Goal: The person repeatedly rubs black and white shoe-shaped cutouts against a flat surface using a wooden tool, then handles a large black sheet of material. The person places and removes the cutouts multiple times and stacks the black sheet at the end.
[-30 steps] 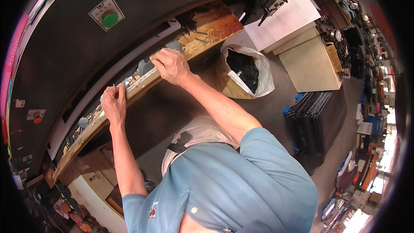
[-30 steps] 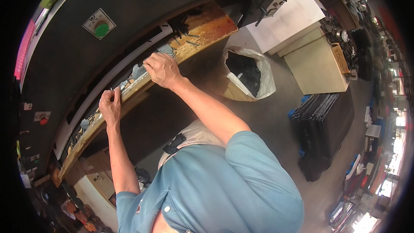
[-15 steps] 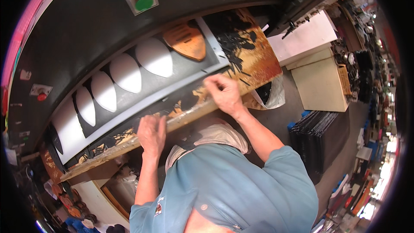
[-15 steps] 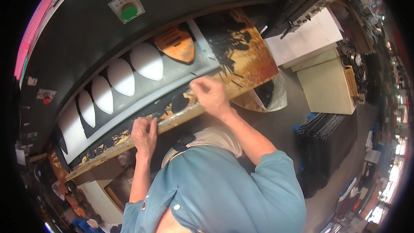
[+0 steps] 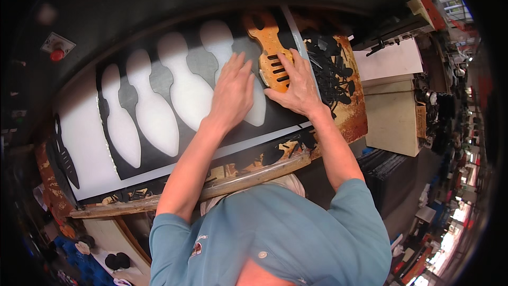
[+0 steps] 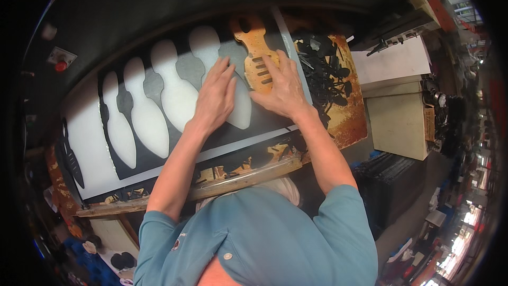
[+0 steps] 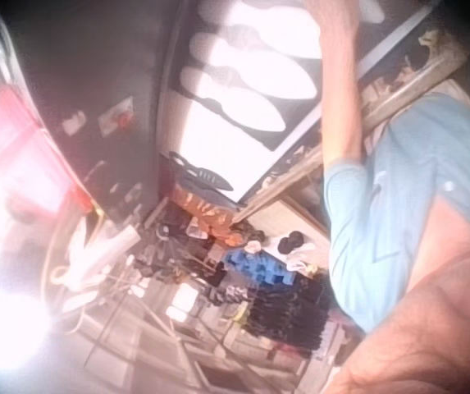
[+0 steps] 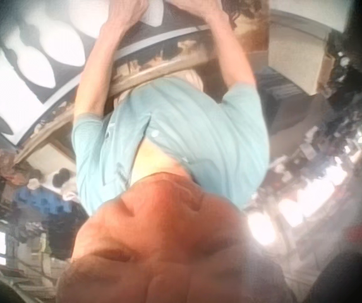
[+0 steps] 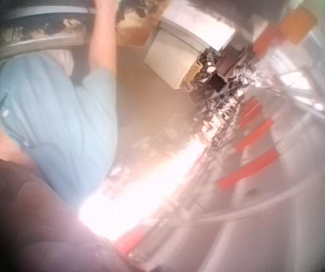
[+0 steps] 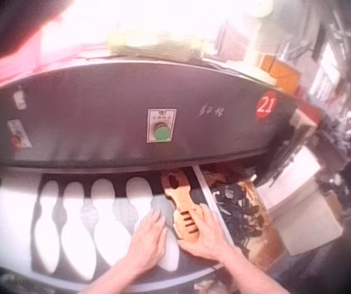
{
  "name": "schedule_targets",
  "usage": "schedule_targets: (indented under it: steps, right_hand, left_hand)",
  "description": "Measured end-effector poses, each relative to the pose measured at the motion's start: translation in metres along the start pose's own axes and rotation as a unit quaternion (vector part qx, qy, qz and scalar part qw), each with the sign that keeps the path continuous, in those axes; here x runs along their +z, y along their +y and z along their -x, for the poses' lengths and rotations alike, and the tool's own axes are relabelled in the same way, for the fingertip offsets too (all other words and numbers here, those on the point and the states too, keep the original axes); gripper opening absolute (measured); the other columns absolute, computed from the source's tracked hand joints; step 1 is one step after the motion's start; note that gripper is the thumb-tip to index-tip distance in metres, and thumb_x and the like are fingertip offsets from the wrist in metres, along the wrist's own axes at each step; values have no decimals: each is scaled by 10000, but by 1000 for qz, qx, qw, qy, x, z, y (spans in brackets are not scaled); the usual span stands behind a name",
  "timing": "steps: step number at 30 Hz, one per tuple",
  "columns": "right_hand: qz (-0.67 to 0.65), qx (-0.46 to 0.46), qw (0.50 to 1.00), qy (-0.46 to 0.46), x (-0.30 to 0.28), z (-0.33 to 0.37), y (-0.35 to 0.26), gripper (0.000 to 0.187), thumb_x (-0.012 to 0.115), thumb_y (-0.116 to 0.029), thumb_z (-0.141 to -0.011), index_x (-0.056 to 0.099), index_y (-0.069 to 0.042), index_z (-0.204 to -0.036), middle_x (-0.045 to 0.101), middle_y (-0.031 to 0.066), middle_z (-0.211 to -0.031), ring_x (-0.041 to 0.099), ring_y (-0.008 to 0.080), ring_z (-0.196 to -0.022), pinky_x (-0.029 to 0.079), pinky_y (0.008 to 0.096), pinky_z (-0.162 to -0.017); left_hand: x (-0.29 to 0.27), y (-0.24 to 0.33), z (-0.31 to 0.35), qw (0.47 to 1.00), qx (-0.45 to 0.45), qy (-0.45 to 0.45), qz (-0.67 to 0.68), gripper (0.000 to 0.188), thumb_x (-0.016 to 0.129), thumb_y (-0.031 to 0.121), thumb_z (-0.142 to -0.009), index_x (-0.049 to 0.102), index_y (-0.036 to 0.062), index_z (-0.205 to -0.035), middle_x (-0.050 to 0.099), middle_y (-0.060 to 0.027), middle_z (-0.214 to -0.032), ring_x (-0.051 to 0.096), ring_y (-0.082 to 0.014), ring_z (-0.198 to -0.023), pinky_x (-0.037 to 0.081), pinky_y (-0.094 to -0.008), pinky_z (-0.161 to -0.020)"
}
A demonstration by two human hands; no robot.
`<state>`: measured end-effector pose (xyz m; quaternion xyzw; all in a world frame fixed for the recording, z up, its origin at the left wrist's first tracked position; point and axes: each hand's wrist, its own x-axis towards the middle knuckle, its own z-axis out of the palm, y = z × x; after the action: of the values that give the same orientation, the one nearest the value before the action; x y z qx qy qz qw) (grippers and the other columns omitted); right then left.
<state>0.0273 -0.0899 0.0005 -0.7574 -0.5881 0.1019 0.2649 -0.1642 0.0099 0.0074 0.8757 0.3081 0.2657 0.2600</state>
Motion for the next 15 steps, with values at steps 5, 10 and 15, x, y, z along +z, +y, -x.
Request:
schedule_targets:
  steps: [5,10,15]
  right_hand:
    - [-69,23,997,-24,-3,-3,15,905,864,-357,-702,616,34,-1480,454,325,-1586,461,463,-1465,422,486,-1224]
    - [-523,99,842,-82,-45,-15,56,854,849,-201,-772,555,89,-1519,584,201,-1528,604,263,-1368,439,356,-1196]
    - [-593,133,794,-18,-68,18,49,884,792,-297,-819,504,112,-1548,650,196,-1415,651,239,-1264,487,343,-1121]
  left_hand:
    - [27,-19,-13,991,51,-22,-118,425,624,78,-1026,625,-98,-1413,568,-260,-1558,484,-420,-1504,359,-528,-1275]
    - [30,-21,-11,990,61,-10,-129,424,631,99,-1031,631,-90,-1411,570,-246,-1562,491,-406,-1502,369,-525,-1272]
    - [21,3,-23,990,14,-49,-135,564,713,255,-1016,605,-108,-1433,529,-300,-1579,436,-451,-1531,344,-529,-1281]
